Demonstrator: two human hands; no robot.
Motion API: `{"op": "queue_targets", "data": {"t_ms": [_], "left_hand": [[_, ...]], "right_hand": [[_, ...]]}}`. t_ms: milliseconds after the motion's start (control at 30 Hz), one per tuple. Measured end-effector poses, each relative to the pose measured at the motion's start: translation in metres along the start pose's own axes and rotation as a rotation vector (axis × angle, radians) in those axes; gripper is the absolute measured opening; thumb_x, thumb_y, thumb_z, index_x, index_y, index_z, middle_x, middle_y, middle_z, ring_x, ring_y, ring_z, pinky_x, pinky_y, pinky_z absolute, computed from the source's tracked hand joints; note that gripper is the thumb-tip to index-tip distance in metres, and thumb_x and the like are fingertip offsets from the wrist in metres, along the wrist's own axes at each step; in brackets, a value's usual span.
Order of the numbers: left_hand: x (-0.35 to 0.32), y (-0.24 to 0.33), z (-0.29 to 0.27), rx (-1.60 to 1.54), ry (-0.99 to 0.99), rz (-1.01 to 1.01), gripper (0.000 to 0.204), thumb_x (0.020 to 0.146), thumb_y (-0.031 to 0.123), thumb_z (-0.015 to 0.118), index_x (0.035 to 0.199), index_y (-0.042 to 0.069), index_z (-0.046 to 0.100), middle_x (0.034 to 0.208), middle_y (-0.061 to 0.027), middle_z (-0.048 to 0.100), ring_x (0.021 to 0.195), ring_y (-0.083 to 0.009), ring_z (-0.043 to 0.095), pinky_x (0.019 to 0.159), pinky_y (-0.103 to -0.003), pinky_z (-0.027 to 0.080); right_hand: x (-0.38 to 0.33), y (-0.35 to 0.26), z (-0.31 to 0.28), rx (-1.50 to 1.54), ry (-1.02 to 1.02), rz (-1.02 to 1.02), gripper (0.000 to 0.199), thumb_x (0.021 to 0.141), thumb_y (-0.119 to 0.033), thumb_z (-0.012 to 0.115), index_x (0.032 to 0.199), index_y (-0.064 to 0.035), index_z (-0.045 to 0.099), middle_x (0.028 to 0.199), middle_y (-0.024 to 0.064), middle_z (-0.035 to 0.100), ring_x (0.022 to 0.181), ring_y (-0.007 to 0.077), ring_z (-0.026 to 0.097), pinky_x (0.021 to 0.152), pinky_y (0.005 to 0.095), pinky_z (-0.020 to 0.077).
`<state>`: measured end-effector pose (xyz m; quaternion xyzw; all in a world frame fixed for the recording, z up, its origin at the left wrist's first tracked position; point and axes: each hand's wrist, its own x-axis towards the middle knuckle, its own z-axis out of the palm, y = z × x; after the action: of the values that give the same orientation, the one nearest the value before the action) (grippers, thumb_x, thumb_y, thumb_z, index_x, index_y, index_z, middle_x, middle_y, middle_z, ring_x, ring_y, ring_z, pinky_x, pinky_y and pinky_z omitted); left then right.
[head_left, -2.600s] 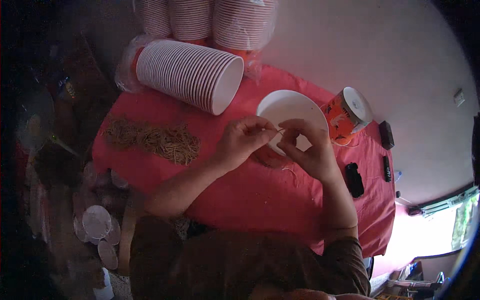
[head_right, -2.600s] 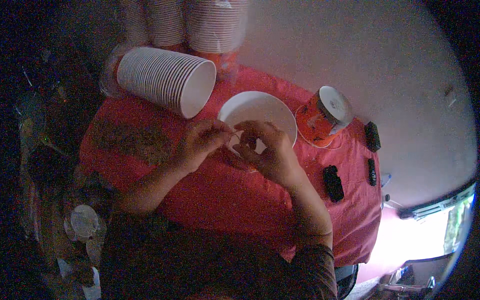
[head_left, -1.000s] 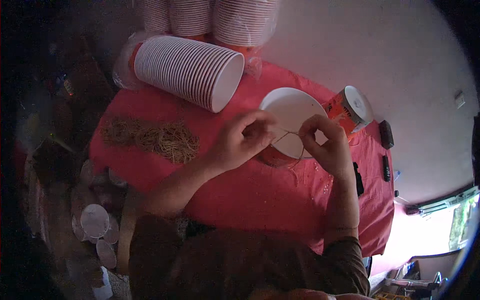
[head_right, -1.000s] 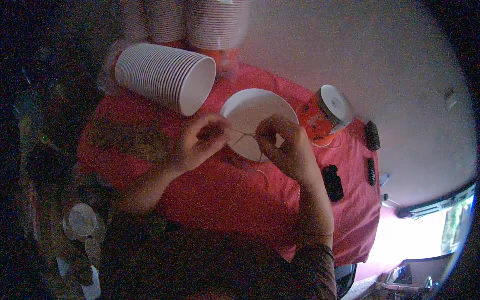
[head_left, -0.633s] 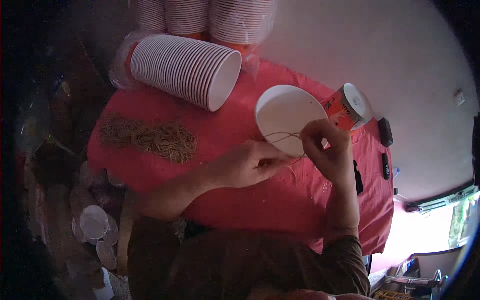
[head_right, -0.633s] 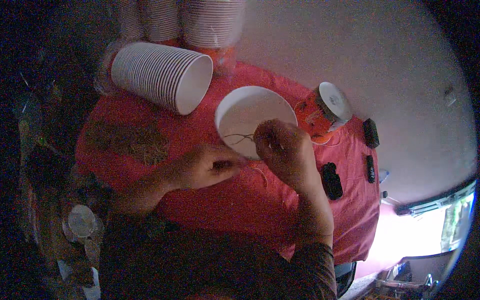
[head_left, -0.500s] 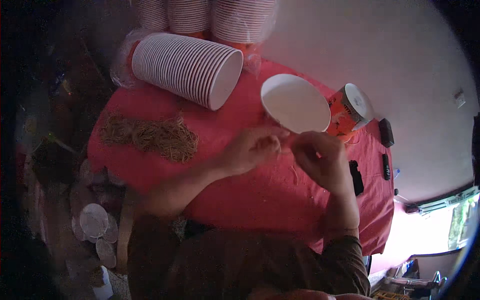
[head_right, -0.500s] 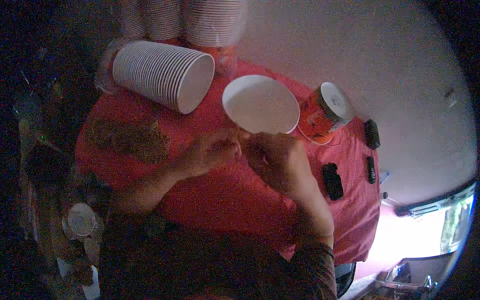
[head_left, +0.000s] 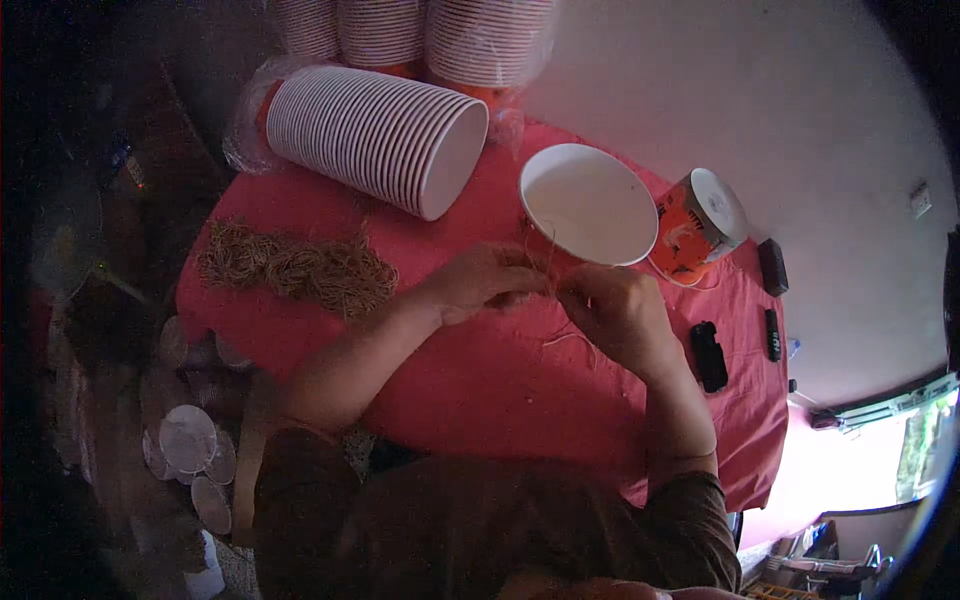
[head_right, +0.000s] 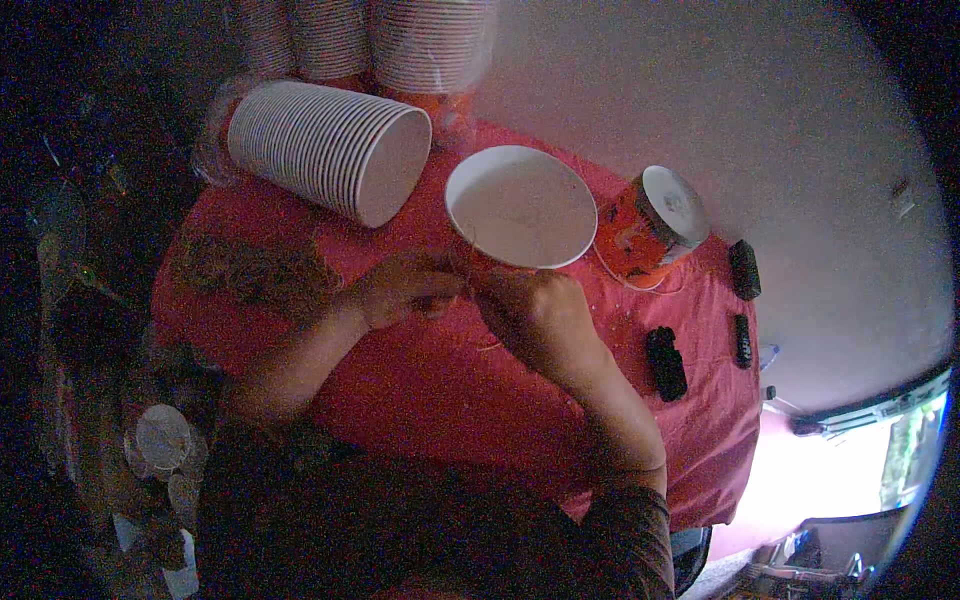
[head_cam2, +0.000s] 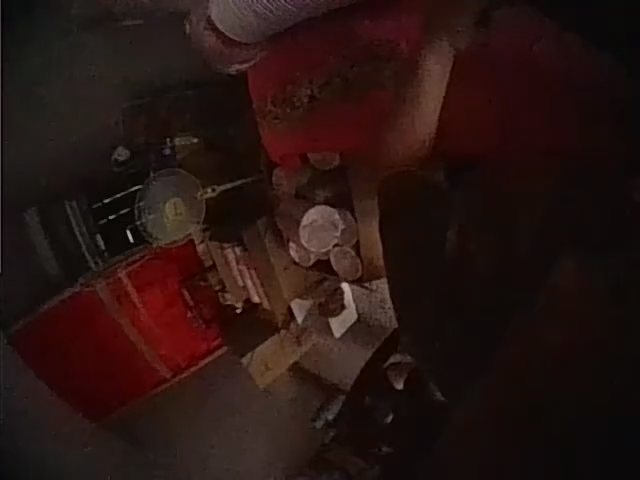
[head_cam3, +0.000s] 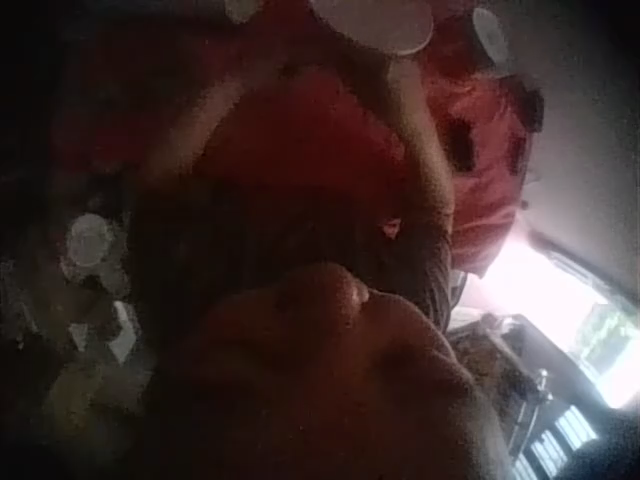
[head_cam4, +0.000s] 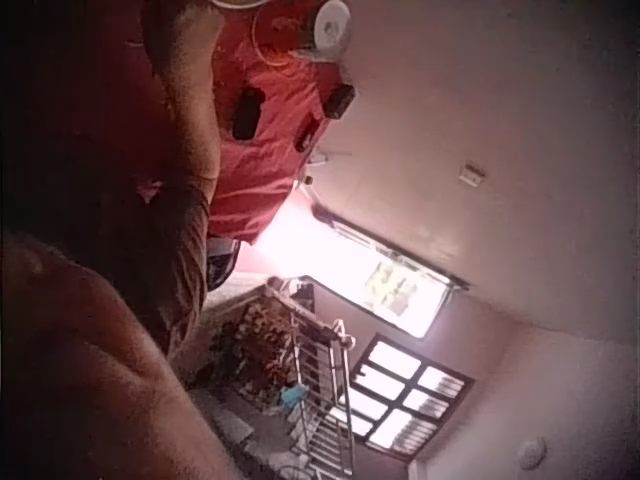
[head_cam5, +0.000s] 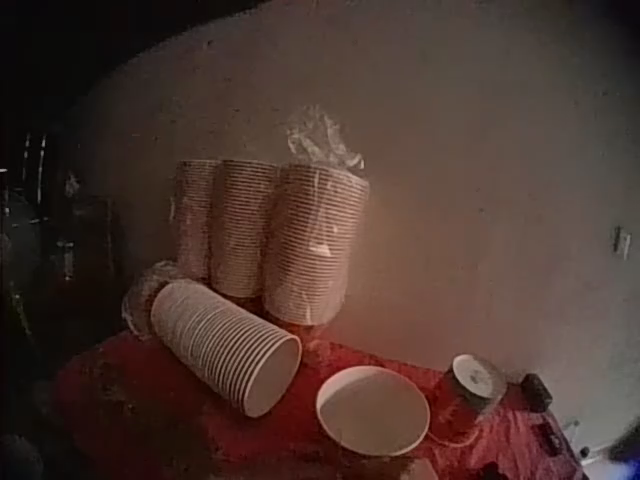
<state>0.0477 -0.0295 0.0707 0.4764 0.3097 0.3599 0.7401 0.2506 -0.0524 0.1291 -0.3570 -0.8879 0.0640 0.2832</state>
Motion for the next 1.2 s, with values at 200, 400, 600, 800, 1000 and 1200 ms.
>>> {"op": "queue_targets", "data": {"t_ms": [200,400,600,800,1000,1200], "left_hand": [[-0.001,0.006,0.009,0.098,0.061,0.025,0.019,0.087,0.021,0.061,0.083,0.003,0.06,0.063,0.0005,0.051,0.053,-0.0073,0.046,0.048,-0.023,0.036],[-0.002,0.003,0.015,0.254,0.127,0.099,0.023,0.089,0.026,0.059,0.082,0.004,0.058,0.065,0.0009,0.051,0.054,-0.0066,0.045,0.047,-0.022,0.036],[0.007,-0.001,0.01,0.179,0.309,0.204,0.024,0.09,0.029,0.057,0.083,0.006,0.057,0.065,0.0025,0.05,0.055,-0.0057,0.045,0.047,-0.022,0.035],[0.013,0.002,-0.01,0.052,0.31,0.248,0.026,0.091,0.034,0.054,0.085,0.009,0.059,0.066,0.0037,0.05,0.055,-0.0054,0.042,0.048,-0.022,0.032],[0.009,0.009,-0.019,0.174,0.164,0.125,0.027,0.088,0.036,0.057,0.083,0.01,0.06,0.065,0.0033,0.051,0.056,-0.0057,0.045,0.05,-0.022,0.035],[0.004,0.009,-0.007,0.241,0.201,0.087,0.022,0.085,0.029,0.063,0.082,0.007,0.061,0.066,0.0017,0.053,0.057,-0.0063,0.046,0.05,-0.022,0.036]], "right_hand": [[0.002,0.002,0.003,-0.003,-0.034,-0.044,0.009,0.077,-0.007,0.063,0.085,-0.0045,0.063,0.074,0.015,0.062,0.068,0.0321,0.062,0.057,0.0375,0.0487],[-0.002,0.007,0.009,-0.006,-0.212,-0.009,0.006,0.078,-0.007,0.06,0.084,-0.0056,0.06,0.072,0.0153,0.06,0.067,0.0345,0.059,0.055,0.041,0.046],[-0.001,0.003,0.008,-0.002,-0.389,-0.169,0.007,0.074,-0.006,0.061,0.077,-0.0054,0.054,0.069,0.0133,0.056,0.067,0.0335,0.058,0.057,0.0408,0.0448],[-0.001,0.005,0.002,0.068,-0.302,-0.146,0.006,0.076,-0.008,0.062,0.078,-0.0059,0.057,0.071,0.0129,0.058,0.066,0.033,0.059,0.057,0.0396,0.0459],[0.0,0.006,0.002,0.038,-0.304,-0.119,0.007,0.076,-0.012,0.062,0.077,-0.0055,0.058,0.07,0.0128,0.059,0.067,0.0316,0.061,0.057,0.0397,0.0467],[0.001,0.001,0.002,0.047,-0.32,-0.085,0.007,0.076,-0.011,0.062,0.079,-0.0062,0.058,0.07,0.0135,0.059,0.067,0.0322,0.06,0.057,0.0399,0.0464]]}}
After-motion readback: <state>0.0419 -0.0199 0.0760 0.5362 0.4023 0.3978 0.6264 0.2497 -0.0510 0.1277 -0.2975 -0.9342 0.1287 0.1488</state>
